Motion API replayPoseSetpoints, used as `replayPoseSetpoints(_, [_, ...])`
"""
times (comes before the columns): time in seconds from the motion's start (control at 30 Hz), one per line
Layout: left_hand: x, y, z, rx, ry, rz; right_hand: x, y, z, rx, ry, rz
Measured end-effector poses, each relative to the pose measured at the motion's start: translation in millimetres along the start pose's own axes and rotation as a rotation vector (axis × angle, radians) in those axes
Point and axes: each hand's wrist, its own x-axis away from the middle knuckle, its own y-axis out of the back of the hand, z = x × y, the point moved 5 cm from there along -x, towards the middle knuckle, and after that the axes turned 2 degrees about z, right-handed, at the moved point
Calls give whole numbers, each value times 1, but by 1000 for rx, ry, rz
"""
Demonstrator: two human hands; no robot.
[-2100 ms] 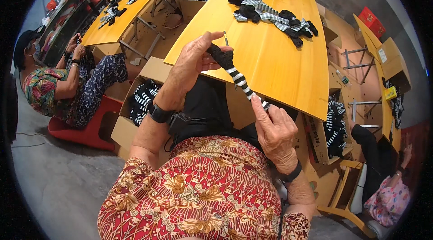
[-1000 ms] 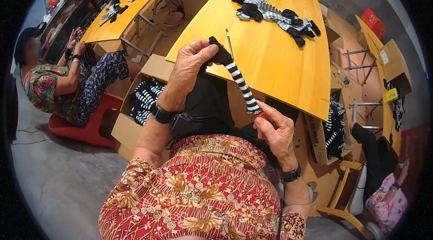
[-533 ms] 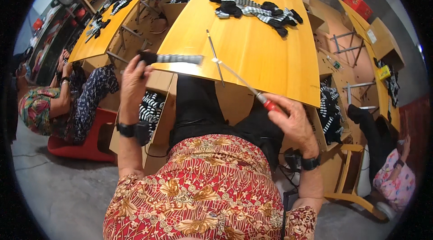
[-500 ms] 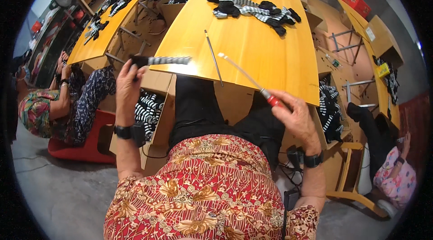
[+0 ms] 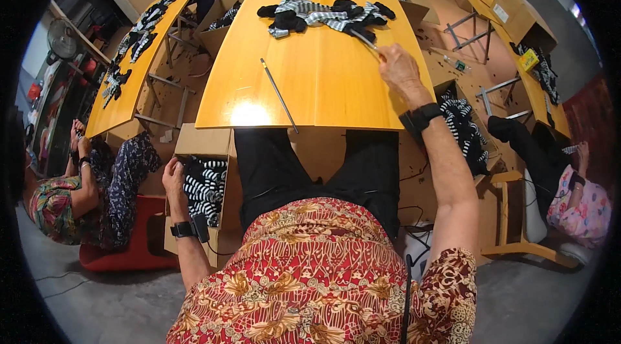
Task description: The person sits at a table and uses a red-handled tool to manipulate the toe seam of a black and white striped sock. They repeatedly insert the tool into the sock opening, pull the fabric, and adjust the seam. The person handles multiple socks, placing finished ones on the table and picking up new ones from a pile.
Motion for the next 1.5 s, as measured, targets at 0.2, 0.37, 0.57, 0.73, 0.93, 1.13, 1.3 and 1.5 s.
replayPoseSetpoints(0.2, [7, -30, -48, 100, -78, 115, 26, 34, 36, -233, 80, 275])
replayPoseSetpoints(0.37, [40, -82, -126, 163, -198, 189, 27, 65, 59, -86, 122, 137])
replayPoseSetpoints(0.57, [77, -159, -189, 84, -345, 418, 57, 46, 74, -328, 153, 271])
replayPoseSetpoints(0.73, [91, -249, -217, -167, -733, 587, 84, 67, 82, -362, 120, 204])
replayPoseSetpoints(0.93, [85, -303, -207, -668, -984, 529, 81, 33, 46, -224, 216, -83])
replayPoseSetpoints(1.13, [63, -308, -205, -686, -1013, 432, 87, -8, 61, -70, 111, 20])
replayPoseSetpoints(1.3, [51, -288, -235, 9, -717, 534, 85, -17, 72, -28, 186, 16])
replayPoseSetpoints(1.5, [79, -264, -291, 571, -356, 1061, 72, 24, 116, -472, 272, -21])
